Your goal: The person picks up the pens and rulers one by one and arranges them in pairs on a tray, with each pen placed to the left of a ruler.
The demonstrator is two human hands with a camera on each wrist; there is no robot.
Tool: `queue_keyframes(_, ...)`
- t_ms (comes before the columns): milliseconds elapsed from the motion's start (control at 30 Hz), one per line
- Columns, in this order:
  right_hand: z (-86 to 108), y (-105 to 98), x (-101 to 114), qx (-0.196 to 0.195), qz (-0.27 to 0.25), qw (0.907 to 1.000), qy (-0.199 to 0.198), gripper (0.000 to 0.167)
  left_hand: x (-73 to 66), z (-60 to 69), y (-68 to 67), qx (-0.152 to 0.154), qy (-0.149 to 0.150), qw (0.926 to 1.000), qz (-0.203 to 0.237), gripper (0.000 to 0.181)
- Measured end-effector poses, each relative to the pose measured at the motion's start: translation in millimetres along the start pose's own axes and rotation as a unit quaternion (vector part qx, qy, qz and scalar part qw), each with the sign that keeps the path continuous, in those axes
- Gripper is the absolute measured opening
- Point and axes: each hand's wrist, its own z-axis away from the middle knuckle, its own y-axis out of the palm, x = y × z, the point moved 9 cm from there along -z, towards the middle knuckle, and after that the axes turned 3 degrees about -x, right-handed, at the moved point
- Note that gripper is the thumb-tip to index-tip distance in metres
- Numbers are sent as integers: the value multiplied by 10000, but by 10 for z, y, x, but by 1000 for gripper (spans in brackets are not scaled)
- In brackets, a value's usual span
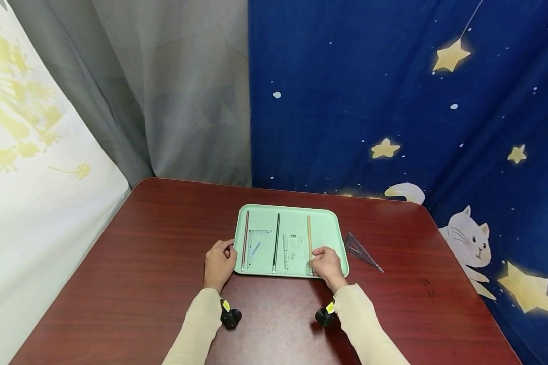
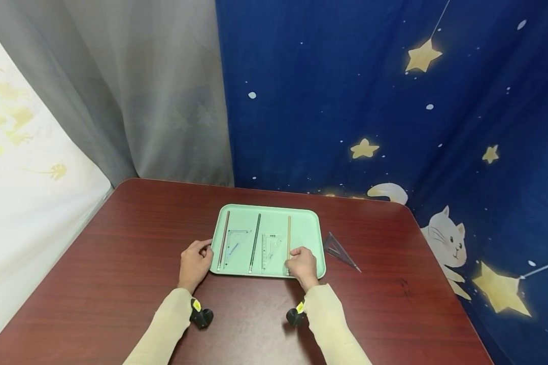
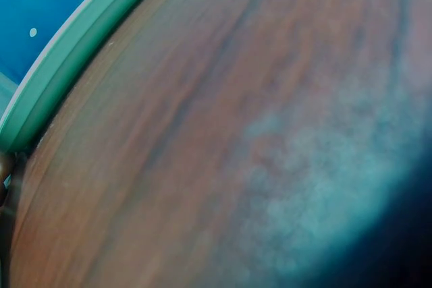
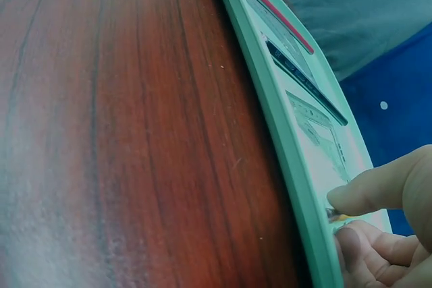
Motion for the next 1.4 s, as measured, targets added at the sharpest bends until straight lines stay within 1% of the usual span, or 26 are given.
queue_keyframes(233, 3, -13, -2, -125, -7, 9999, -63, 28, 12, -17, 9, 28, -25, 10000, -40, 26)
queue_keyframes(400, 0, -11, -11, -61, -36, 10000, -30, 28, 28, -19, 18, 29, -43, 10000, -70, 26)
queue_keyframes(533, 4, -11, -25, -20, -165, 9999, 5, 27, 30, -15, 15, 4, -35, 10000, -92, 25)
queue_keyframes(900, 14, -18, -56, 200, -595, 9975, 339, 27, 28, -7, 15, -23, -7, 10000, -88, 25)
queue_keyframes(1100, 7, -80, -86, 333, -772, 9951, 525, 28, 17, -10, 10, -40, 26, 10000, -59, 25)
queue_keyframes(1400, 16, -174, -144, 484, -992, 9919, 634, 31, 15, -5, 12, -39, 39, 10000, -33, 26)
